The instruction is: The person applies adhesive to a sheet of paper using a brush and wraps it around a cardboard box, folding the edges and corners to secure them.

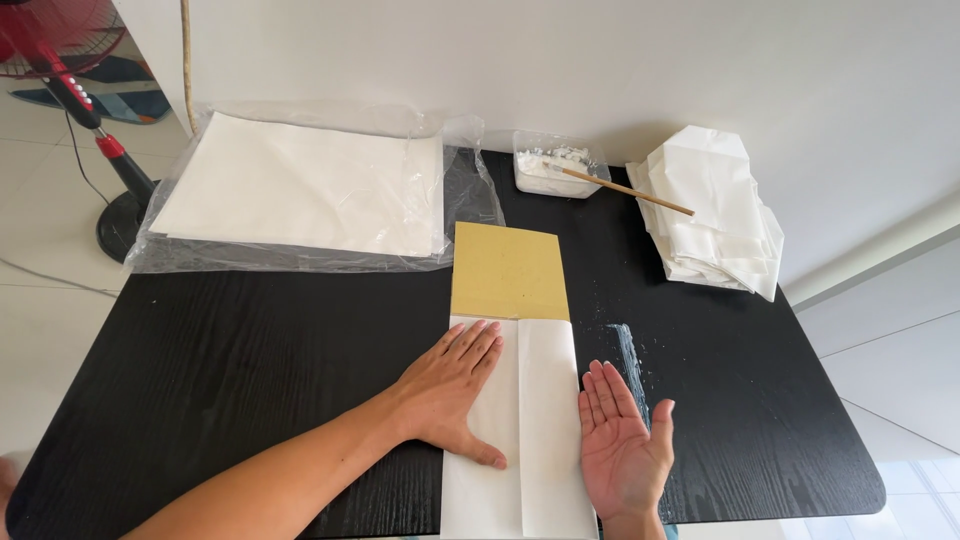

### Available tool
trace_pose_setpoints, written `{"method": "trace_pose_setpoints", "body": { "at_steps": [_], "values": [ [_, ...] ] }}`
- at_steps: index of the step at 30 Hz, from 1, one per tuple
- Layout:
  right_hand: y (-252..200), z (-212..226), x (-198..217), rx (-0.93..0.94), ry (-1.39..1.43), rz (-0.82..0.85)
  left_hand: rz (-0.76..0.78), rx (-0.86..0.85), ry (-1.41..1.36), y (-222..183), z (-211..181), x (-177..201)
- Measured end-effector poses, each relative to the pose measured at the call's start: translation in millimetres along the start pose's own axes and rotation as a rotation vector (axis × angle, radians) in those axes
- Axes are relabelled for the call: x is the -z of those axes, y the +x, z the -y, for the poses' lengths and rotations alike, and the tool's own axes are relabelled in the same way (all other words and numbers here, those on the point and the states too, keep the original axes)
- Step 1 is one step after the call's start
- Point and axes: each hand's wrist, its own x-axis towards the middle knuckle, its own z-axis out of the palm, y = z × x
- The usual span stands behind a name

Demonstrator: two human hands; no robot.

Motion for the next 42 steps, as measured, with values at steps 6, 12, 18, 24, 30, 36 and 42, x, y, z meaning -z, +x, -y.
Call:
{"method": "trace_pose_setpoints", "body": {
  "at_steps": [6, 12, 18, 24, 30, 36, 42],
  "values": [
    [-3.9, -3.1, -13.0, -0.064, -0.078, 0.02, 0.043, 0.023, -0.057, -2.7, -4.0, 10.1],
    [-0.4, -10.6, -29.0, -0.194, -0.092, 0.073, 0.025, 0.01, -0.088, -3.6, -3.3, 11.3],
    [17.7, -7.9, 15.6, -0.001, -0.366, 0.325, 0.057, 0.021, -0.107, -6.4, -5.3, 17.3],
    [34.2, 6.1, 23.2, 0.437, -1.114, 0.39, 0.02, 0.005, -0.106, -3.3, -1.2, 9.9],
    [60.5, -9.1, 36.9, 0.49, -1.469, 0.551, 0.027, 0.012, -0.036, -0.2, 0.1, 3.2],
    [67.3, -23.5, 35.3, 0.645, -1.701, 0.662, -0.004, -0.006, -0.045, 1.1, 1.4, -0.1],
    [71.1, -34.4, 32.0, 0.754, -1.762, 0.718, 0.047, 0.017, -0.08, -1.3, -2.1, 9.2]
  ]
}}
